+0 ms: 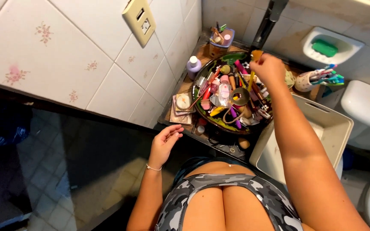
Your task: The person wipes a rectangular tray with a cloth, then picks up makeup brushes and other cosmetic items from a bowl and places them into the tray. The person also handles a mascara tube and other makeup products.
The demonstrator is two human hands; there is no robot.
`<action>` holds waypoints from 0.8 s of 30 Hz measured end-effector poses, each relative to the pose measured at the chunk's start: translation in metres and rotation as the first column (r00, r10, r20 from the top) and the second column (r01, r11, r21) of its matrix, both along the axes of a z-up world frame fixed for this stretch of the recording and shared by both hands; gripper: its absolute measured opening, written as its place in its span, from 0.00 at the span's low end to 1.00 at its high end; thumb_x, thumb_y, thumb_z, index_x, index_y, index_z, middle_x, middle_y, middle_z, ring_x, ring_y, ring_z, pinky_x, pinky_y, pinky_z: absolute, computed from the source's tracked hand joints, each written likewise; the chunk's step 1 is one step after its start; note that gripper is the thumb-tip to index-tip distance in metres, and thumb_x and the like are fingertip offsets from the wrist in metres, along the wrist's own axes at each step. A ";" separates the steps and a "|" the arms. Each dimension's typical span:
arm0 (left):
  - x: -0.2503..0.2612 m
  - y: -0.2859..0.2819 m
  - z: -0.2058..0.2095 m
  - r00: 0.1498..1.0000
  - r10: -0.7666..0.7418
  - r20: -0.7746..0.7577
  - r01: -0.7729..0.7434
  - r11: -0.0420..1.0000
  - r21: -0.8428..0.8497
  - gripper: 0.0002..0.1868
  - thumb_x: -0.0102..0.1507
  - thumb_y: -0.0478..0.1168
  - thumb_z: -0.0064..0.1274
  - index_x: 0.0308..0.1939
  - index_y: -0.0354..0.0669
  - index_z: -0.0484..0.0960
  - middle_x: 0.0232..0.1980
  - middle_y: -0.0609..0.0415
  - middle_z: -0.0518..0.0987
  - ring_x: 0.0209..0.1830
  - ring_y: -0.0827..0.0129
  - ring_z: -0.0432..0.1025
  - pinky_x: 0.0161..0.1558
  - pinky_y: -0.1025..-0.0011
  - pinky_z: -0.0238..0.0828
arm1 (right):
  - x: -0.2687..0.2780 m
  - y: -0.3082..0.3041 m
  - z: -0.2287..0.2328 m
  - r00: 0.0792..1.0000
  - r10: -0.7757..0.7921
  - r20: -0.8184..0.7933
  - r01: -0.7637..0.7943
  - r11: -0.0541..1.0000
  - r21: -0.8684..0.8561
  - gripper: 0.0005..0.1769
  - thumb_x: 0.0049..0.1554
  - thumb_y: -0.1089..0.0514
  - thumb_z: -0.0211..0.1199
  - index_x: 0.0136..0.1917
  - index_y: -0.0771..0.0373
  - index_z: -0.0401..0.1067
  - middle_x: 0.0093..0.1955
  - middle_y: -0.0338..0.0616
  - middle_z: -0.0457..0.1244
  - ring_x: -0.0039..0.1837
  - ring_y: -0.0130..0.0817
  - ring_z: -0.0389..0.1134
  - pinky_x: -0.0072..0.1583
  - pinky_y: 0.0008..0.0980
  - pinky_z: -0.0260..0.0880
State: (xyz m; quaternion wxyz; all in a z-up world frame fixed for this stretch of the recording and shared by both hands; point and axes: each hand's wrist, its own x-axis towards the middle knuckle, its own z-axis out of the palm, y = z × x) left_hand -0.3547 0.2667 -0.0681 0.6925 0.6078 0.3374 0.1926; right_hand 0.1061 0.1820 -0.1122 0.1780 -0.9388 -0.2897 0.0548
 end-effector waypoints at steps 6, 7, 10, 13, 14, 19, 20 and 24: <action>0.046 0.013 -0.011 0.990 -0.111 0.085 0.108 0.993 0.050 0.17 0.66 0.32 0.52 0.59 0.34 0.81 0.52 0.38 0.84 0.49 0.63 0.79 0.55 0.66 0.76 | -0.018 -0.110 0.085 0.964 0.090 0.251 -0.241 0.694 0.678 0.08 0.68 0.56 0.71 0.52 0.63 0.78 0.45 0.56 0.67 0.49 0.52 0.69 0.53 0.41 0.67; 0.056 0.015 -0.007 0.987 -0.138 0.082 0.135 0.990 0.042 0.17 0.66 0.32 0.52 0.59 0.34 0.81 0.52 0.38 0.84 0.49 0.63 0.79 0.55 0.66 0.76 | -0.023 -0.136 0.086 0.967 0.065 0.247 -0.220 0.706 0.674 0.08 0.68 0.56 0.71 0.52 0.63 0.78 0.45 0.56 0.67 0.49 0.52 0.69 0.53 0.41 0.67; 0.078 0.010 -0.003 0.957 -0.283 0.067 0.280 0.958 0.055 0.16 0.66 0.38 0.51 0.57 0.38 0.80 0.54 0.49 0.83 0.51 0.72 0.76 0.56 0.76 0.73 | -0.053 -0.219 0.081 0.996 -0.017 -0.090 0.090 0.379 0.921 0.04 0.68 0.63 0.62 0.57 0.61 0.70 0.49 0.42 0.62 0.42 0.27 0.61 0.47 0.25 0.65; 0.115 0.011 0.003 0.932 -0.358 0.065 0.355 0.934 0.050 0.18 0.66 0.40 0.52 0.59 0.39 0.79 0.56 0.48 0.82 0.54 0.68 0.77 0.58 0.72 0.75 | -0.077 -0.285 0.074 0.959 -0.205 -0.194 0.235 0.200 0.951 0.07 0.67 0.60 0.61 0.58 0.62 0.67 0.48 0.48 0.63 0.43 0.28 0.64 0.47 0.26 0.69; 0.127 0.009 0.008 0.914 -0.403 0.043 0.400 0.914 0.073 0.17 0.66 0.41 0.52 0.58 0.40 0.80 0.55 0.49 0.83 0.53 0.69 0.77 0.57 0.73 0.74 | -0.082 -0.303 0.066 0.937 -0.259 -0.234 0.289 0.202 0.936 0.09 0.67 0.58 0.61 0.58 0.62 0.68 0.45 0.44 0.61 0.41 0.24 0.62 0.45 0.24 0.68; 0.164 -0.013 0.026 0.831 -0.555 -0.026 0.551 0.818 0.165 0.15 0.66 0.41 0.50 0.56 0.43 0.81 0.53 0.53 0.84 0.54 0.71 0.77 0.56 0.73 0.73 | -0.112 -0.330 0.042 0.878 -0.398 -0.265 0.417 0.365 0.832 0.09 0.68 0.57 0.60 0.61 0.59 0.71 0.49 0.38 0.64 0.40 0.23 0.61 0.44 0.21 0.66; 0.168 -0.017 0.028 0.817 -0.577 0.004 0.569 0.807 0.158 0.15 0.66 0.40 0.50 0.56 0.43 0.81 0.54 0.53 0.84 0.56 0.70 0.77 0.57 0.72 0.74 | -0.117 -0.327 0.041 0.889 -0.404 -0.216 0.395 0.437 0.808 0.09 0.69 0.57 0.61 0.60 0.61 0.72 0.51 0.39 0.65 0.46 0.24 0.63 0.50 0.23 0.66; 0.166 -0.019 0.033 0.787 -0.613 0.070 0.596 0.784 0.172 0.17 0.66 0.39 0.49 0.58 0.41 0.79 0.56 0.51 0.82 0.59 0.67 0.76 0.62 0.68 0.73 | -0.128 -0.314 0.043 0.939 -0.343 0.003 0.244 0.675 0.696 0.11 0.69 0.55 0.61 0.54 0.66 0.76 0.50 0.44 0.59 0.52 0.34 0.64 0.55 0.32 0.65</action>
